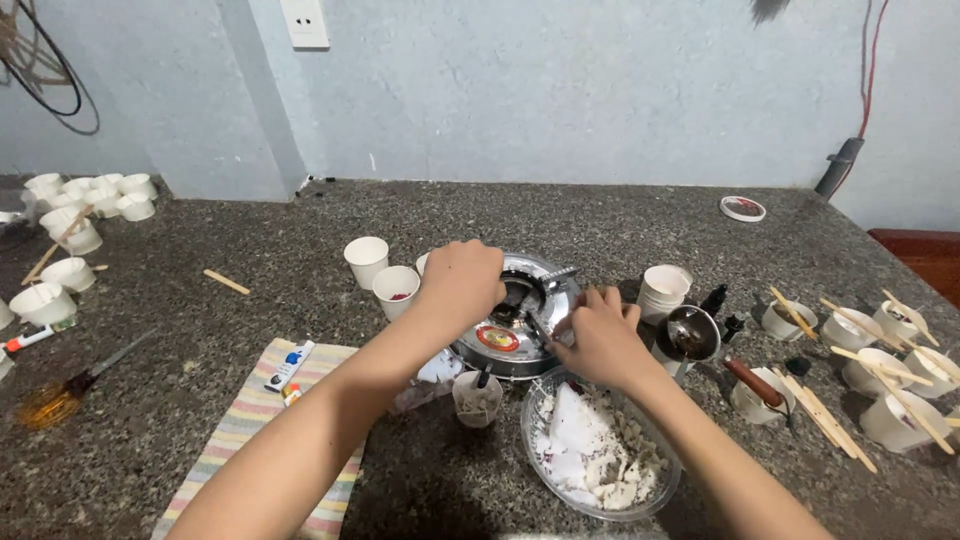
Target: Cleaning wax residue from a portable burner and candle molds using a utility knife.
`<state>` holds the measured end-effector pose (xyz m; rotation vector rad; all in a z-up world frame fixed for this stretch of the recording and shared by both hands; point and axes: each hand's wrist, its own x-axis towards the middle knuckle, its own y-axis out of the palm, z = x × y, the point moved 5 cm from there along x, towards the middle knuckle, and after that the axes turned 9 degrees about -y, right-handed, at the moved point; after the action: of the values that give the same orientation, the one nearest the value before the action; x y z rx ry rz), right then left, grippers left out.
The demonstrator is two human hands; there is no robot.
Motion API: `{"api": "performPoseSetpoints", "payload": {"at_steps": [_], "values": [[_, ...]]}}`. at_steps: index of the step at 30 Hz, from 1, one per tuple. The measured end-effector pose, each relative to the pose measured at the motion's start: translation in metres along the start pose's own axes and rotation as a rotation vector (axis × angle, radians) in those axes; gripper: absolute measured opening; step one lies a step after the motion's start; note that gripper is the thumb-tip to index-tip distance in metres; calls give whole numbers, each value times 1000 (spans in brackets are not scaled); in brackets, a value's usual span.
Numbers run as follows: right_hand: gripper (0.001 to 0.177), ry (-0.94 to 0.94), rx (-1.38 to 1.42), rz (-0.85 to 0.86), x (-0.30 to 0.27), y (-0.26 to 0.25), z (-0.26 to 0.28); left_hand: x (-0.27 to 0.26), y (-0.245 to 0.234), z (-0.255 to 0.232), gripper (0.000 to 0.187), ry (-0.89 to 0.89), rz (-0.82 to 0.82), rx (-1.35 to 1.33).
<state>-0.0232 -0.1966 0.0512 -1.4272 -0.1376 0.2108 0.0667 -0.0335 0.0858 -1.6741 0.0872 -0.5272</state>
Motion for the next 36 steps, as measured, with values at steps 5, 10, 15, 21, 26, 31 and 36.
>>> {"api": "performPoseSetpoints", "payload": {"at_steps": [5,10,15,21,26,31,36], "values": [[24,-10,-39,18,-4,-3,5,-15,-30,-6,26,60,53,23],[23,-9,-64,22,-3,-3,6,-19,-34,-8,21,180,77,99],[21,-25,-123,3,-1,-5,7,-16,-14,-4,22,363,-28,177],[22,-10,-170,-9,3,-7,5,-9,-4,-9,24,382,9,148],[28,5,-112,11,-2,-5,-4,-11,-54,10,31,239,-5,185],[36,3,-1,-47,-3,-21,-12,-30,-62,25,33,51,-38,97],[49,-65,775,-357,-19,-54,26,-75,-60,7,30,-125,-204,-677]]}}
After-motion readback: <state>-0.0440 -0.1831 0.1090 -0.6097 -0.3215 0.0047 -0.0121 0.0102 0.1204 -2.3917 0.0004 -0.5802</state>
